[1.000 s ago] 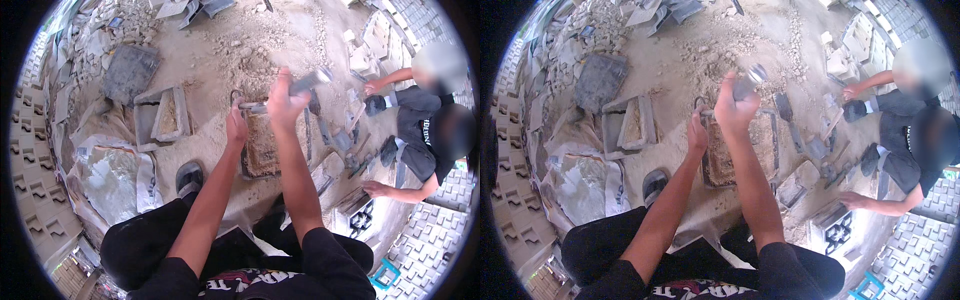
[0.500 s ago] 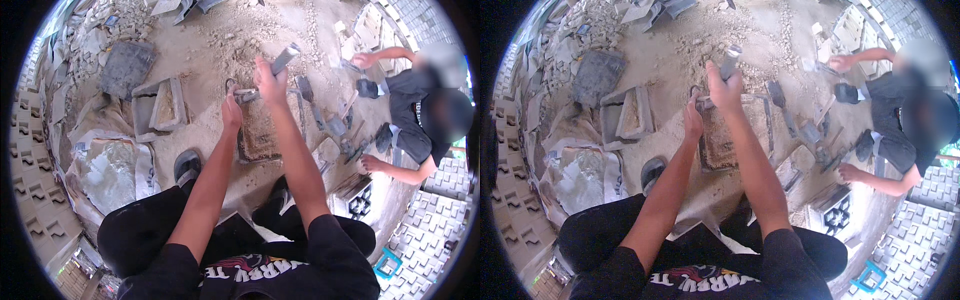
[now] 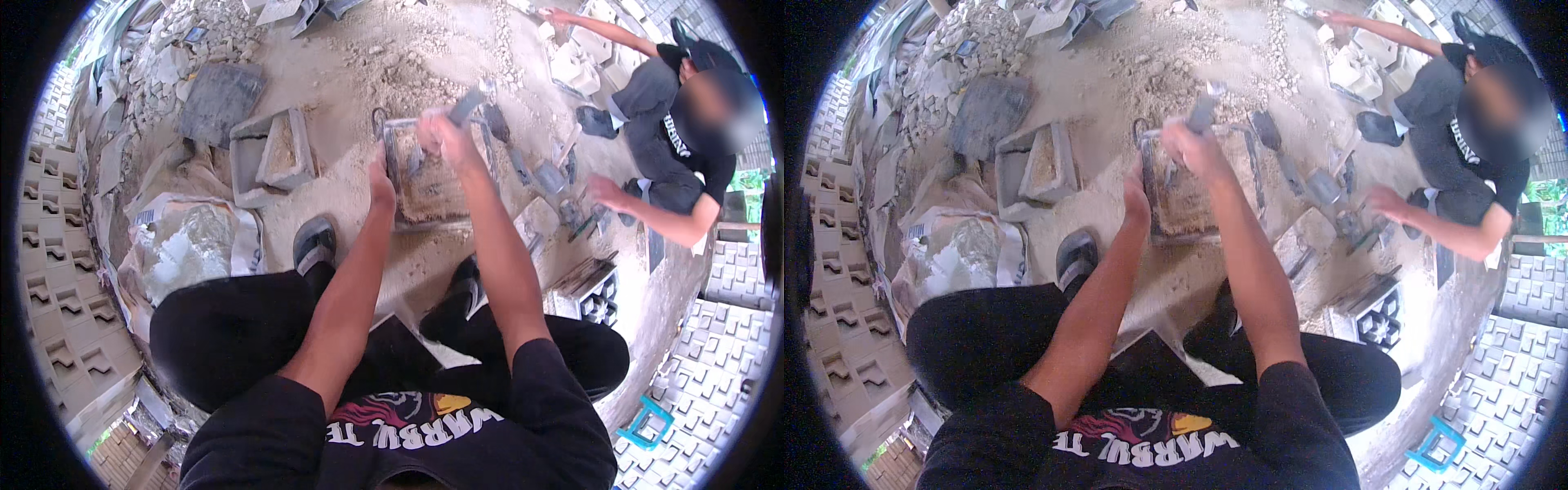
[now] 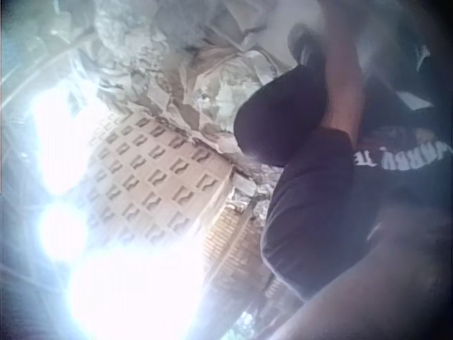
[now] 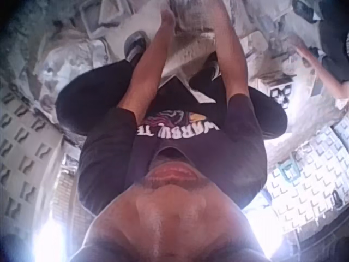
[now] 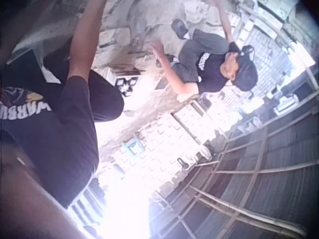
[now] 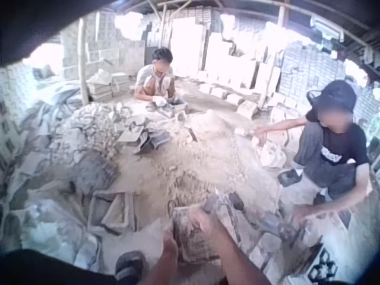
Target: The person fills a rectangular metal mold with a dry mixture, compresses the material by tamping it down with a metal tool, and levels the top surface using a trowel.
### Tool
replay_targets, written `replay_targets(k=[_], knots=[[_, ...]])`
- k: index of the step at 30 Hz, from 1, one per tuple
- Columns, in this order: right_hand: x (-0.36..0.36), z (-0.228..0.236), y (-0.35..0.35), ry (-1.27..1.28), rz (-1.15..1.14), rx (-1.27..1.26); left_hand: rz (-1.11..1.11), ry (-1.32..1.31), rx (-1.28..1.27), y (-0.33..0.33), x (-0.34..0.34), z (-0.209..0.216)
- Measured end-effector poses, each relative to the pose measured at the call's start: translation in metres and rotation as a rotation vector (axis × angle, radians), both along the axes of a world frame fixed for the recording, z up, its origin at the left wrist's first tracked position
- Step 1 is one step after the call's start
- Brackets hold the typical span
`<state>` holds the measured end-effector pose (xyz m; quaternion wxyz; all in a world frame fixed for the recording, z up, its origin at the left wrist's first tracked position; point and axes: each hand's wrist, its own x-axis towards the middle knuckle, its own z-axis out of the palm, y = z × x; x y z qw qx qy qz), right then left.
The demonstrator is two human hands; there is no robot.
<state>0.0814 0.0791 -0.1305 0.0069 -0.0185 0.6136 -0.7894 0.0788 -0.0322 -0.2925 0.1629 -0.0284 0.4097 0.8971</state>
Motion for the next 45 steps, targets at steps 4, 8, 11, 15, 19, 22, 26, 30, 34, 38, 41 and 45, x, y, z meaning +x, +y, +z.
replay_targets(k=[4, 8, 11, 15, 19, 22, 26, 30, 34, 38, 41, 45], knots=[[0.023, 0.008, -0.007, 0.069, 0.0, 0.066, 0.006, -0.204, 0.123, -0.005, 0.022, 0.005], [0.032, -0.018, 0.001, 0.025, -0.016, 0.111, -0.011, -0.243, 0.16, 0.002, 0.028, 0.012], [0.032, -0.002, -0.01, 0.013, 0.079, -0.08, -0.001, -0.266, 0.065, -0.017, 0.027, -0.008], [0.061, -0.031, -0.013, 0.007, 0.095, 0.049, 0.022, -0.313, 0.018, -0.013, 0.037, -0.006], [0.054, -0.025, -0.016, -0.04, -0.077, 0.106, 0.067, -0.356, 0.034, -0.018, 0.032, -0.013], [0.079, -0.024, -0.024, 0.038, -0.11, 0.365, 0.092, -0.404, -0.01, -0.015, 0.034, -0.017], [0.07, 0.0, -0.058, 0.03, -0.24, 0.206, 0.049, -0.253, -0.061, -0.007, 0.024, -0.02], [0.061, 0.026, -0.047, -0.03, -0.548, 0.208, 0.051, 0.091, -0.483, -0.005, 0.017, -0.022], [0.08, 0.049, 0.001, -0.105, -0.945, 0.293, 0.017, 0.457, -0.794, 0.009, 0.027, 0.01], [0.102, 0.049, 0.045, -0.11, -1.139, 0.365, -0.132, 0.734, -1.153, 0.011, 0.01, 0.089], [0.12, 0.017, 0.087, -0.141, -1.273, 0.658, -0.186, 0.85, -1.273, 0.024, 0.011, 0.144], [0.147, -0.021, 0.101, -0.267, -1.356, 0.812, -0.271, 0.871, -1.381, 0.028, 0.024, 0.158]])
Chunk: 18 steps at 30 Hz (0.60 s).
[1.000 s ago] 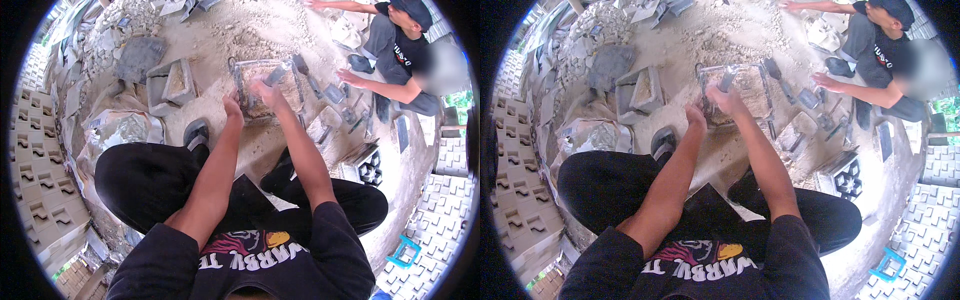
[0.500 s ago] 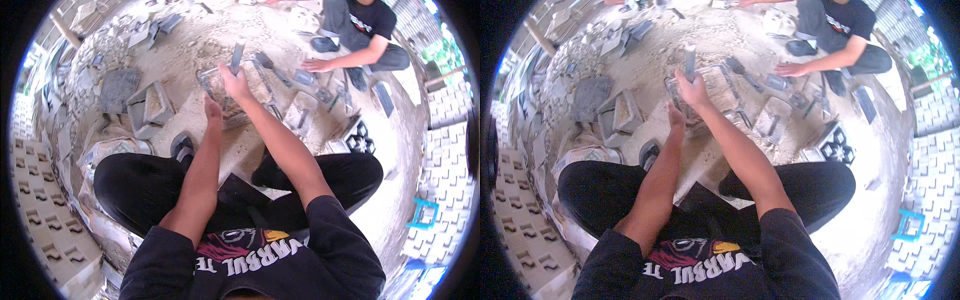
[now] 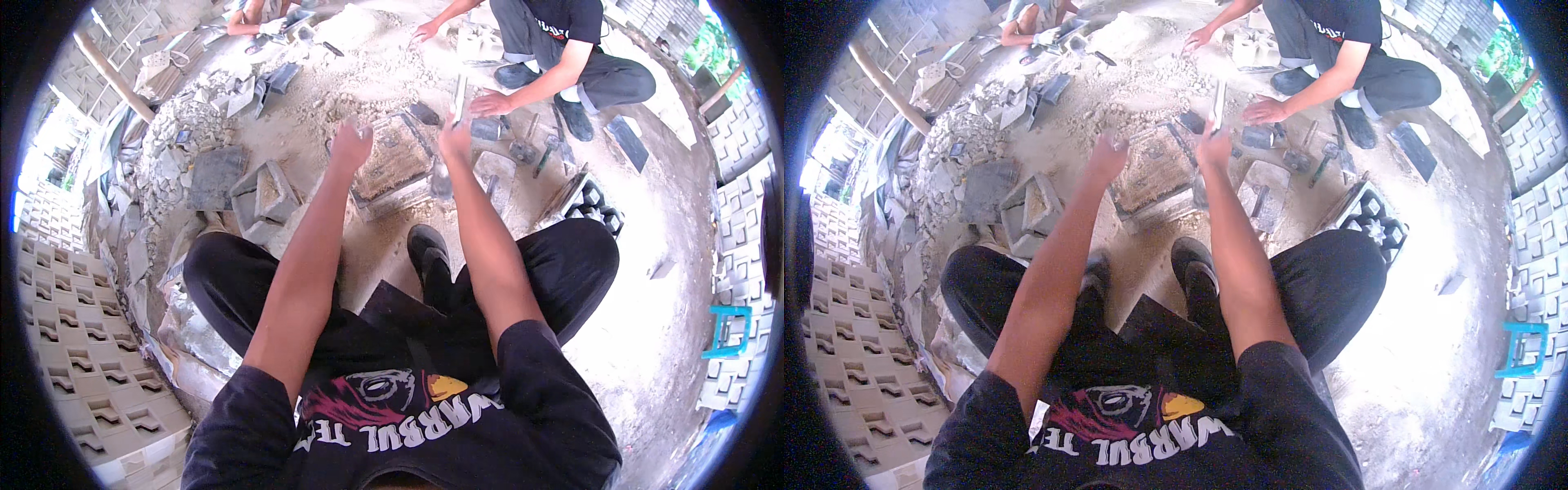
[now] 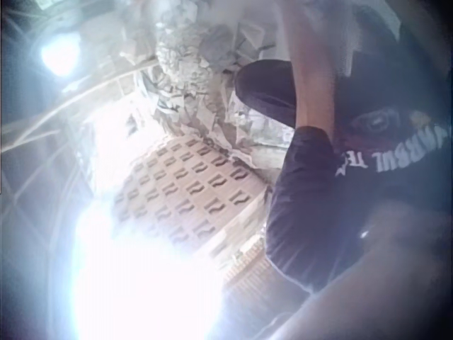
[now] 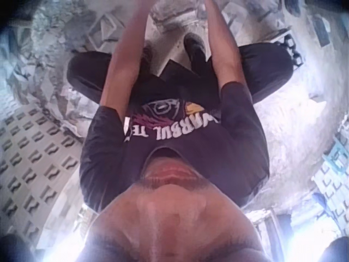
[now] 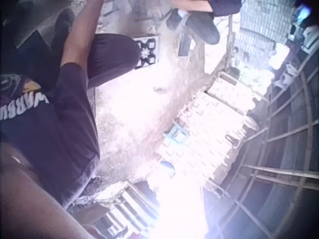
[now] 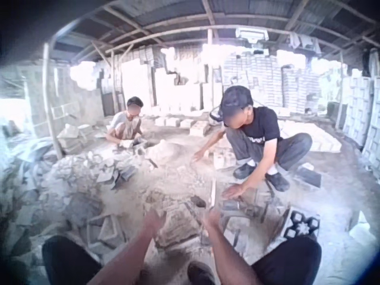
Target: The person fills a rectangular metal mold with a dry mixture, compresses the material by tamping it down with a metal tool, and levels the top surface using a trowel.
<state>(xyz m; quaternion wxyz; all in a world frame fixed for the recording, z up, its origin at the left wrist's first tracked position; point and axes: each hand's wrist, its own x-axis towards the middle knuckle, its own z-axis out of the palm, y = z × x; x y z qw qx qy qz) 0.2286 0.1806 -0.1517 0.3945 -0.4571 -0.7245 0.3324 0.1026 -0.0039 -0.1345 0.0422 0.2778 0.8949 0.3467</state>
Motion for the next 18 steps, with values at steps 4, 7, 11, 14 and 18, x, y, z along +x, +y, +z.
replay_targets(k=[4, 7, 11, 14, 18], knots=[[0.009, -0.038, -0.013, -0.125, 0.135, -0.089, -0.111, 0.188, -0.126, -0.019, -0.003, -0.047], [0.031, -0.082, -0.007, -0.306, 0.175, -0.164, -0.185, 0.185, -0.181, -0.021, 0.028, -0.081], [0.044, -0.097, 0.002, -0.445, 0.165, -0.114, -0.194, 0.276, -0.218, 0.01, 0.044, -0.095], [0.039, -0.086, 0.002, -0.496, 0.157, -0.105, -0.23, 0.259, -0.202, 0.025, 0.041, -0.106], [0.028, -0.055, -0.012, -0.367, 0.106, -0.154, -0.183, 0.26, -0.201, 0.04, 0.022, -0.113]])
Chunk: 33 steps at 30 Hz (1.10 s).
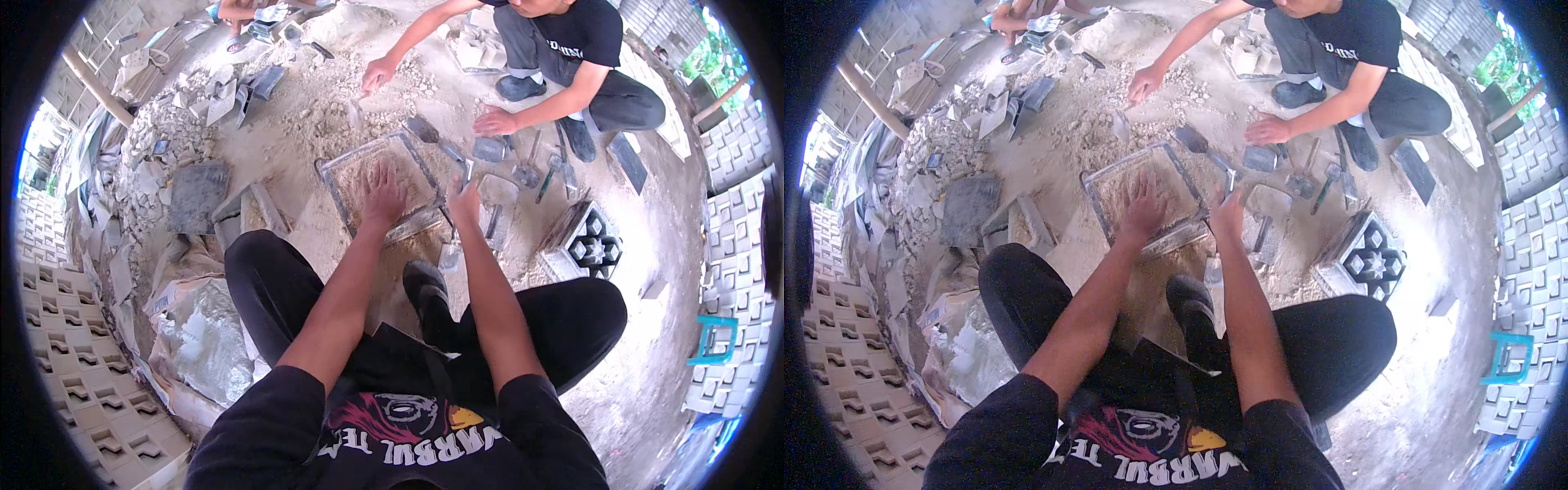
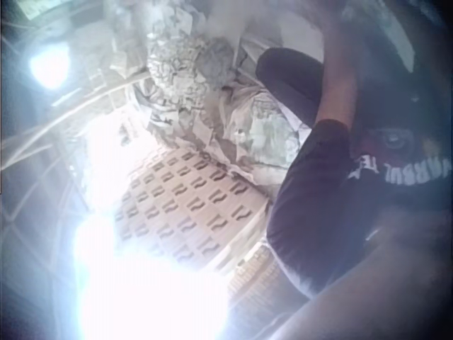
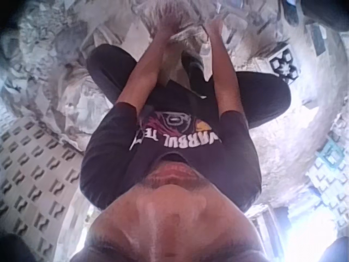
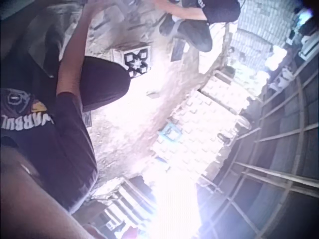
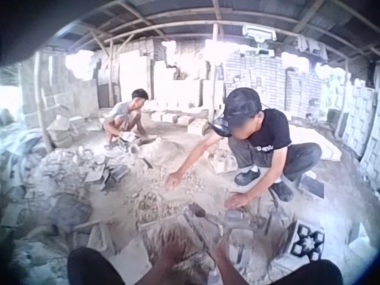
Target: The person fills a rectangular metal mold with a dry mixture, compresses the material by tamping it down with a metal tool, and levels the top surface using a trowel.
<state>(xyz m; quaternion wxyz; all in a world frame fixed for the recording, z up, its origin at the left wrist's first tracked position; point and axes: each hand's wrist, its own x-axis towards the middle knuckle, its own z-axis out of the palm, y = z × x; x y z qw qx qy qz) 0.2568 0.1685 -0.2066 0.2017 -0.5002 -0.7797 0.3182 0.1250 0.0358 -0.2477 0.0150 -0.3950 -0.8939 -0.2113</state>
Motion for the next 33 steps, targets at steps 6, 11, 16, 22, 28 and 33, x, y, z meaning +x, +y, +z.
replay_targets(k=[6, 11, 16, 22, 28, 33], knots=[[0.005, -0.009, 0.027, -0.217, 0.052, -0.027, 0.002, 0.0, 0.019, 0.02, -0.016, 0.01], [-0.02, 0.002, 0.044, -0.05, 0.064, 0.331, 0.014, 0.022, -0.049, 0.027, -0.044, 0.006], [-0.064, 0.03, 0.097, 0.28, 0.107, 0.473, 0.075, -0.154, -0.141, 0.042, -0.087, 0.009], [-0.121, 0.006, 0.18, -0.465, 0.597, 0.23, 0.045, -0.311, -0.283, 0.037, -0.157, -0.001], [-0.127, -0.051, 0.189, -0.709, 0.854, 0.432, 0.155, -0.457, -0.168, 0.029, -0.166, -0.002], [-0.142, -0.106, 0.221, -0.662, 0.797, 0.258, 0.291, -0.435, -0.052, 0.038, -0.163, -0.002]])
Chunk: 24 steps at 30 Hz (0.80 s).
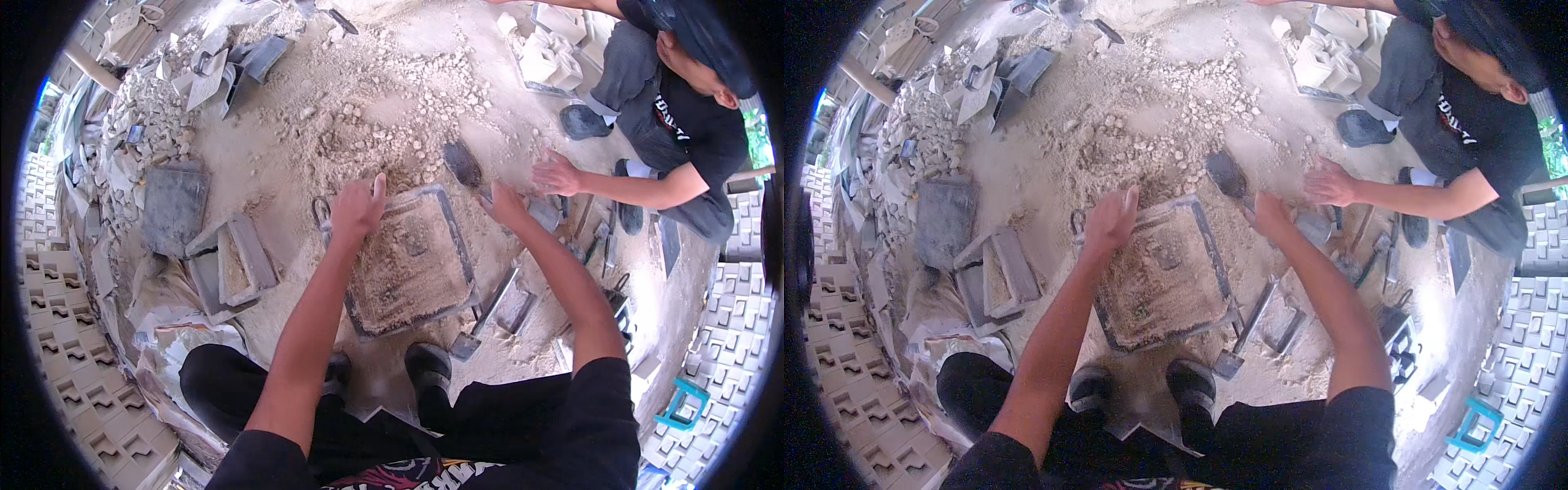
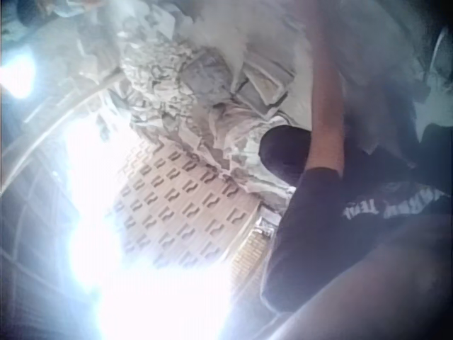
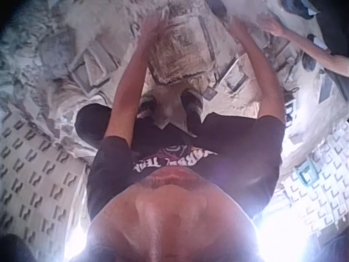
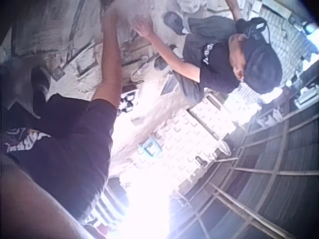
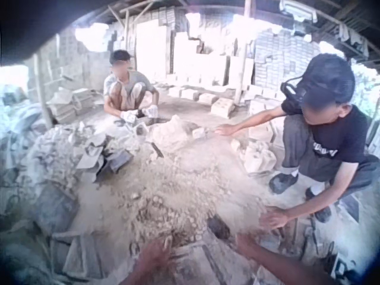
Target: The person fills a rectangular metal mold with a dry mixture, compresses the material by tamping it down with a metal tool, and levels the top surface using a trowel.
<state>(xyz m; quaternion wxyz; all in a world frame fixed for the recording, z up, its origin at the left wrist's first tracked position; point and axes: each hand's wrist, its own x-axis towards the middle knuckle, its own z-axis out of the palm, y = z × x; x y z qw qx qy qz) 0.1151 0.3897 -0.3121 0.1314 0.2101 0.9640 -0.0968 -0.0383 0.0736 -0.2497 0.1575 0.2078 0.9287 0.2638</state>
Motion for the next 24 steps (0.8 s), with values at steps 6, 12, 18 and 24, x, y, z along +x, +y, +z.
replay_targets(k=[6, 12, 18, 24], knots=[[-0.024, -0.001, 0.015, 0.115, -0.211, 0.063, 0.235, -0.112, 0.005, 0.01, -0.008, 0.012], [-0.076, 0.002, 0.001, 0.004, -0.077, -0.03, 0.244, 0.226, 0.07, 0.009, -0.008, -0.021], [-0.135, 0.015, -0.05, -0.082, 0.287, -0.129, 0.276, 0.136, 0.002, 0.011, -0.009, -0.022], [-0.177, 0.023, -0.099, -0.125, 0.519, -0.226, 0.316, 0.134, 0.001, 0.009, -0.006, -0.006]])
